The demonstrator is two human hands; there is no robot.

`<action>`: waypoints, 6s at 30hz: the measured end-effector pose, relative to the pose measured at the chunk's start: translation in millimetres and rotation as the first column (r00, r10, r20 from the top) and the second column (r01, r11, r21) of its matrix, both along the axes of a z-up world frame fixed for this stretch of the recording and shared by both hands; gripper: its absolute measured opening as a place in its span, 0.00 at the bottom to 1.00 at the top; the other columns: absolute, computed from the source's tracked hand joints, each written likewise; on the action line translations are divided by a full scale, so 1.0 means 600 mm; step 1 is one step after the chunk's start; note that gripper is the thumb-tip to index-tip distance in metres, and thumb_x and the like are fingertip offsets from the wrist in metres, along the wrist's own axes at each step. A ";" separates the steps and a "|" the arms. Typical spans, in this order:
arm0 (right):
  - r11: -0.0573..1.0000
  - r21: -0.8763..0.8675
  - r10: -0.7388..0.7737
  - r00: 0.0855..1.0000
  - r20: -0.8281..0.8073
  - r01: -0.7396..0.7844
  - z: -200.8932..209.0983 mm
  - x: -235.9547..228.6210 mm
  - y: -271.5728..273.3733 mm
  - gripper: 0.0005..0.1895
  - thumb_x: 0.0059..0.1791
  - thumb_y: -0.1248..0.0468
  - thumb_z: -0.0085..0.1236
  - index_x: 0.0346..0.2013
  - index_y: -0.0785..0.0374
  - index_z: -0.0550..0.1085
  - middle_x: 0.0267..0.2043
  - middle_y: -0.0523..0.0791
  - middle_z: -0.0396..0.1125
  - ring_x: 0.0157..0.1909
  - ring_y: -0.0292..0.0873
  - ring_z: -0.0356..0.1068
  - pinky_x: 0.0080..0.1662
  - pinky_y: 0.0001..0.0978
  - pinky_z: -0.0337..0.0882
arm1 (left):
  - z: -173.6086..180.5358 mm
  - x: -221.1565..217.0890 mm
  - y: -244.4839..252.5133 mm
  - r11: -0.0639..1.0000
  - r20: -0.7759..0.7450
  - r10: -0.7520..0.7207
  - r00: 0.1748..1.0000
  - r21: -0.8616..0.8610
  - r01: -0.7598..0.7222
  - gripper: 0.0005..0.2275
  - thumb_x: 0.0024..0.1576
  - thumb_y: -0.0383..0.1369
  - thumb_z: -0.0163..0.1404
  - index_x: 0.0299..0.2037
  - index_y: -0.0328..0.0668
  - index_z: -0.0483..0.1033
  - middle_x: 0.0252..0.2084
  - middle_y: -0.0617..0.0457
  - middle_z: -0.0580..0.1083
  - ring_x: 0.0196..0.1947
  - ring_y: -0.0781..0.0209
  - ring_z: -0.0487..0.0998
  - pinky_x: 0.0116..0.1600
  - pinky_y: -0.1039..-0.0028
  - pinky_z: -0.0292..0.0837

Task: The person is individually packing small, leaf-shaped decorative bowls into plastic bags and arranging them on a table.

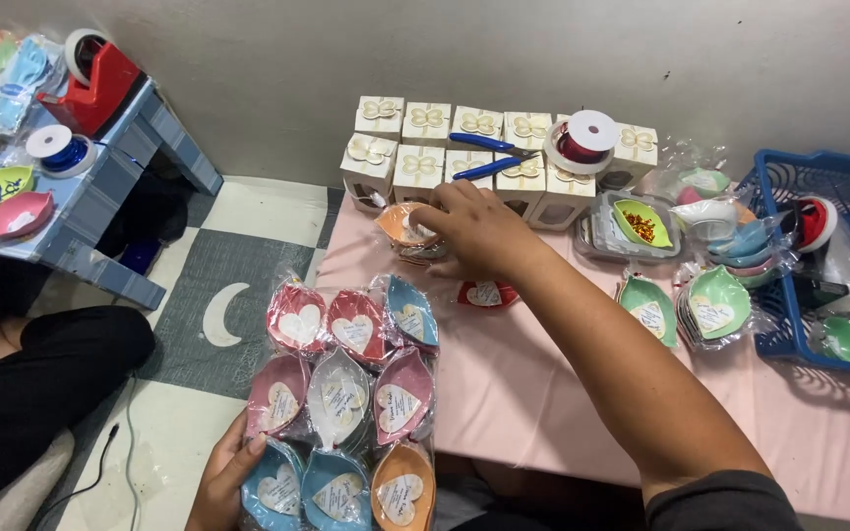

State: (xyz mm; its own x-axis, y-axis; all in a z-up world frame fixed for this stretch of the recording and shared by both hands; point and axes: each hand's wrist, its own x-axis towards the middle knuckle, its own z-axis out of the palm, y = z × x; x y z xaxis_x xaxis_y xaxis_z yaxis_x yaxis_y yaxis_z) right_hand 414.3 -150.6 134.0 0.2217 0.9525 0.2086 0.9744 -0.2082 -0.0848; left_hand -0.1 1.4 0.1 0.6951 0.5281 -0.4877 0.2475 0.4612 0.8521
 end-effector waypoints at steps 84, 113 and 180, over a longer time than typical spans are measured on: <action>0.948 -0.292 -0.309 0.579 -0.754 0.126 -0.080 0.003 -0.014 0.45 0.36 0.63 0.66 0.68 0.43 0.62 0.59 0.48 0.73 0.53 0.49 0.77 0.50 0.39 0.77 | -0.003 0.005 0.007 0.999 0.031 0.023 0.999 -0.023 -0.022 0.31 0.56 0.30 0.41 0.74 0.27 0.60 0.57 0.24 0.77 0.47 0.34 0.82 0.48 0.54 0.76; 0.754 0.065 -0.050 0.156 -0.986 0.654 -0.214 -0.095 -0.553 0.46 0.35 0.81 0.60 0.66 0.52 0.66 0.67 0.52 0.64 0.67 0.48 0.64 0.67 0.45 0.66 | 0.089 0.193 -0.009 0.981 0.224 0.054 0.973 0.171 -0.094 0.28 0.63 0.31 0.40 0.77 0.41 0.60 0.64 0.33 0.70 0.62 0.42 0.72 0.65 0.46 0.65; 0.708 0.296 -0.065 0.477 -0.877 0.641 -0.109 -0.100 -0.350 0.34 0.54 0.65 0.55 0.76 0.57 0.61 0.72 0.60 0.59 0.73 0.63 0.56 0.68 0.56 0.63 | -0.011 0.464 -0.385 -0.127 0.039 -0.162 0.986 0.990 -0.060 0.37 0.56 0.42 0.46 0.79 0.41 0.53 0.78 0.26 0.50 0.77 0.20 0.50 0.71 0.38 0.52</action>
State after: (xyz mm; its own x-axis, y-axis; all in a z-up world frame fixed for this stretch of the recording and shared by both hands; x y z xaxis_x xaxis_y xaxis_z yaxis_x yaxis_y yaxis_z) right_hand 354.2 -360.6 68.6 0.8420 0.5131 0.1669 0.2798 -0.1507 -0.9482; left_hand 278.6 -229.9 -6.2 0.7292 0.2978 0.6160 0.0842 -0.9325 0.3511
